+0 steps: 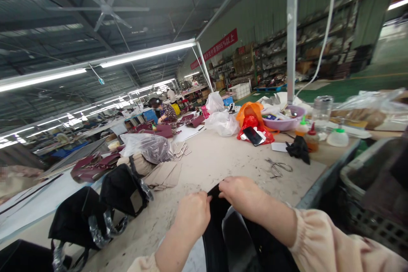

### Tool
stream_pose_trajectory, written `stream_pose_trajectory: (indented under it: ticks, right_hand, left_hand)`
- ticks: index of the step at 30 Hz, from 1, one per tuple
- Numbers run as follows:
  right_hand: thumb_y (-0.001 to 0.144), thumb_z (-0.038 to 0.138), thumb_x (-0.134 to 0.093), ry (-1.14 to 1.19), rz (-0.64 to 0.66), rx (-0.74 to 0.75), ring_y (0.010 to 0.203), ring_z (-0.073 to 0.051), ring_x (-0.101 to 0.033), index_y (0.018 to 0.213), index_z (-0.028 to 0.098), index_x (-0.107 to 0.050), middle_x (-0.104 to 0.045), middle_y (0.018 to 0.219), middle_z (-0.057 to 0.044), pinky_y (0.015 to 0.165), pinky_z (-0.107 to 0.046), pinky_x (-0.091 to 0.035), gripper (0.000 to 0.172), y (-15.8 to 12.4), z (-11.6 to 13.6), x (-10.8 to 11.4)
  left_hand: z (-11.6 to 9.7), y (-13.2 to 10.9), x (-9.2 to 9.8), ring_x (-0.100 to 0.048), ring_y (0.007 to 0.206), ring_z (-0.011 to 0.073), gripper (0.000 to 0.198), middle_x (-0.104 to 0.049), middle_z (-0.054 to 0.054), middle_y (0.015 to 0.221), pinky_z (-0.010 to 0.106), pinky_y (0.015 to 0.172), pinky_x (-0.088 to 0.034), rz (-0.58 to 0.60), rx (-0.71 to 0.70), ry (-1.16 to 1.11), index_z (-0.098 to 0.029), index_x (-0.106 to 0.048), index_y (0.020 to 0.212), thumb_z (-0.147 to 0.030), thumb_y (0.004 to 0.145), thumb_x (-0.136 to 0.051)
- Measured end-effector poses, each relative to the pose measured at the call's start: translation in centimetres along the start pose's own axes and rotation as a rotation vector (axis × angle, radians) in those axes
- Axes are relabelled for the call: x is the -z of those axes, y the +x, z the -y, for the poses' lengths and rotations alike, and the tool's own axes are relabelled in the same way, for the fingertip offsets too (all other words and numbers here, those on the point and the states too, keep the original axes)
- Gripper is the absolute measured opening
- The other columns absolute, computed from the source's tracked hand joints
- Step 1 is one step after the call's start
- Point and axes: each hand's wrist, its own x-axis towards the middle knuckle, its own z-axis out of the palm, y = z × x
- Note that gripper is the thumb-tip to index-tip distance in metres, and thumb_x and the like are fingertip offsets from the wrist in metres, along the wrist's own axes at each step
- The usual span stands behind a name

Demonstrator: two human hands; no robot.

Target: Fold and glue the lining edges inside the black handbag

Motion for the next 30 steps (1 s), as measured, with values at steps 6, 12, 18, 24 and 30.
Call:
stream_pose_trajectory:
  ticks: [6, 12, 18, 24, 30]
  right_hand:
    - [0.079, 0.026, -0.064, 0.139, -0.141, -0.086, 0.094, -0.019, -0.058, 0.096, 0.021, -0.061, -0.062, 0.100, -0.004, 0.079, -0.030, -0.045, 0.018, -1.0, -2.9, 1.6]
    - [0.066, 0.029, -0.073, 0.398, -0.039, -0.064, 0.117, -0.022, -0.049, 0.134, 0.021, -0.043, -0.052, 0.130, -0.009, 0.098, -0.034, -0.038, 0.075, 0.2, -5.1, -0.3]
    - [0.074, 0.026, -0.066, 0.376, 0.103, -0.036, 0.090, -0.018, -0.063, 0.101, 0.023, -0.070, -0.071, 0.096, -0.003, 0.082, -0.025, -0.044, 0.028, 2.4, -6.0, -0.9]
    - [0.073, 0.024, -0.066, 0.405, 0.090, -0.068, 0.077, -0.016, -0.064, 0.091, 0.023, -0.073, -0.073, 0.083, -0.001, 0.071, -0.022, -0.044, 0.020, 3.2, -6.5, -1.2]
    - [0.069, 0.025, -0.069, 0.424, 0.087, -0.101, 0.077, -0.015, -0.064, 0.090, 0.023, -0.074, -0.072, 0.081, -0.001, 0.069, -0.021, -0.043, 0.021, 3.5, -6.7, -1.2]
  left_hand:
    - [1.0, 0.8, -0.2, -0.066, 0.071, 0.0222, 0.038, -0.070, 0.012, 0.075, 0.029, 0.061, -0.041, 0.054, 0.049, 0.038, -0.015, -0.064, 0.083, -0.033, 0.094, -0.032]
    - [0.5, 1.3, -0.2, -0.065, 0.072, 0.0195, 0.039, -0.069, 0.009, 0.075, 0.027, 0.061, -0.037, 0.087, 0.019, 0.005, -0.016, -0.063, 0.081, -0.034, 0.094, -0.031]
    - [0.4, 1.7, -0.1, -0.064, 0.068, 0.0187, 0.036, -0.069, 0.008, 0.073, 0.026, 0.058, -0.033, 0.076, 0.000, -0.002, -0.017, -0.063, 0.078, -0.031, 0.094, -0.033]
    - [0.9, 2.1, -0.6, -0.064, 0.067, 0.0179, 0.037, -0.069, 0.007, 0.071, 0.026, 0.055, -0.030, 0.066, -0.006, 0.021, -0.017, -0.063, 0.076, -0.032, 0.094, -0.034]
    - [1.0, 2.3, -0.5, -0.062, 0.063, 0.0173, 0.036, -0.067, 0.005, 0.066, 0.026, 0.054, -0.027, 0.049, -0.016, -0.004, -0.018, -0.062, 0.072, -0.032, 0.093, -0.036]
